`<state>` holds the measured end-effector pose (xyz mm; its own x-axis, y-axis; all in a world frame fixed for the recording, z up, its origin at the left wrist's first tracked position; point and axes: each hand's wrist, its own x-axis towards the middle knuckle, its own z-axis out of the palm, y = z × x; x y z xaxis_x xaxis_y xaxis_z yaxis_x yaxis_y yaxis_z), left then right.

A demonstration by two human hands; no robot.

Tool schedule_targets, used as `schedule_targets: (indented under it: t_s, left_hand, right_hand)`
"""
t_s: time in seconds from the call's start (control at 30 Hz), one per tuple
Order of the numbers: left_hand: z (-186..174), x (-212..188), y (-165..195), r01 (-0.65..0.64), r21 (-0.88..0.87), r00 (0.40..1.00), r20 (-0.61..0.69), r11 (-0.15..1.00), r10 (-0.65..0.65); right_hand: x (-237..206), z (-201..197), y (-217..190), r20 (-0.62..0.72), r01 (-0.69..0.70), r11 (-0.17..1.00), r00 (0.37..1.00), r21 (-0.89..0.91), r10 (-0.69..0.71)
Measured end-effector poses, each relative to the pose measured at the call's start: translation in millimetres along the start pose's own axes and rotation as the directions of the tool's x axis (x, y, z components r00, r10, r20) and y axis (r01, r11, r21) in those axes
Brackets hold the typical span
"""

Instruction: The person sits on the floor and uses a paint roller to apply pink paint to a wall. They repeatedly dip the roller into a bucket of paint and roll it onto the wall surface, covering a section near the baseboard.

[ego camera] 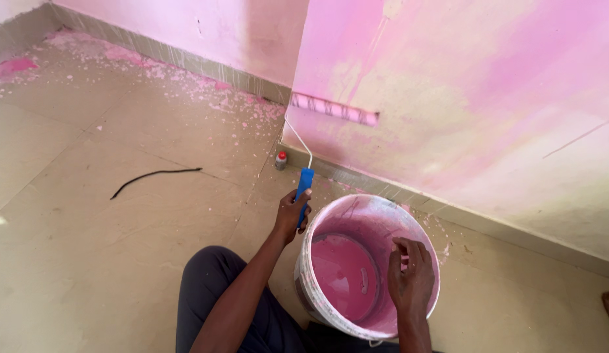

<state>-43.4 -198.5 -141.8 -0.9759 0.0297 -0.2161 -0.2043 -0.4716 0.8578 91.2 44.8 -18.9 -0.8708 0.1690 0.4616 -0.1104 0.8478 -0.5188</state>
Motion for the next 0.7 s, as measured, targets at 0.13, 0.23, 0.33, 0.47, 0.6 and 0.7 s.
schedule_targets:
  t_s: [0.13,0.23,0.33,0.47,0.6,0.7]
  left_hand:
    - [23.0,11.9,39.4,-0.126,-0.046,0.992,0.014,0.991,0.127]
    - [35.1,26.8,78.6,-0.181,-0.054,0.983,0.013,0.982,0.182]
    - [40.9,35.4,107.0,-0.250,-0.049,0.967,0.042,0.967,0.252]
    - [30.9,36.7,109.9,-0.293,0.058,0.956,0.028,0.954,0.292]
    - [0.9,35.9,74.5,-0.251,0.318,0.960,-0.037,0.914,0.277]
    - [-34.4,31.1,39.8,-0.152,0.526,0.944,-0.173,0.837,0.280]
  right_hand:
    - [2.7,-0.6,-0.2,0.025,-0.041,0.999,0.999,-0.007,0.042]
    - [3.9,-1.2,0.6,0.038,-0.046,0.999,0.998,-0.016,0.047]
    - [4.0,-1.6,1.9,0.020,-0.022,0.999,1.000,-0.032,0.022]
    - [3.4,-0.9,2.9,0.014,-0.025,0.999,1.000,-0.024,0.025]
    - [2.4,0.6,2.8,0.020,-0.044,0.999,0.999,-0.018,0.044]
    - [2.0,1.4,2.9,0.013,0.003,1.000,1.000,-0.027,-0.002]
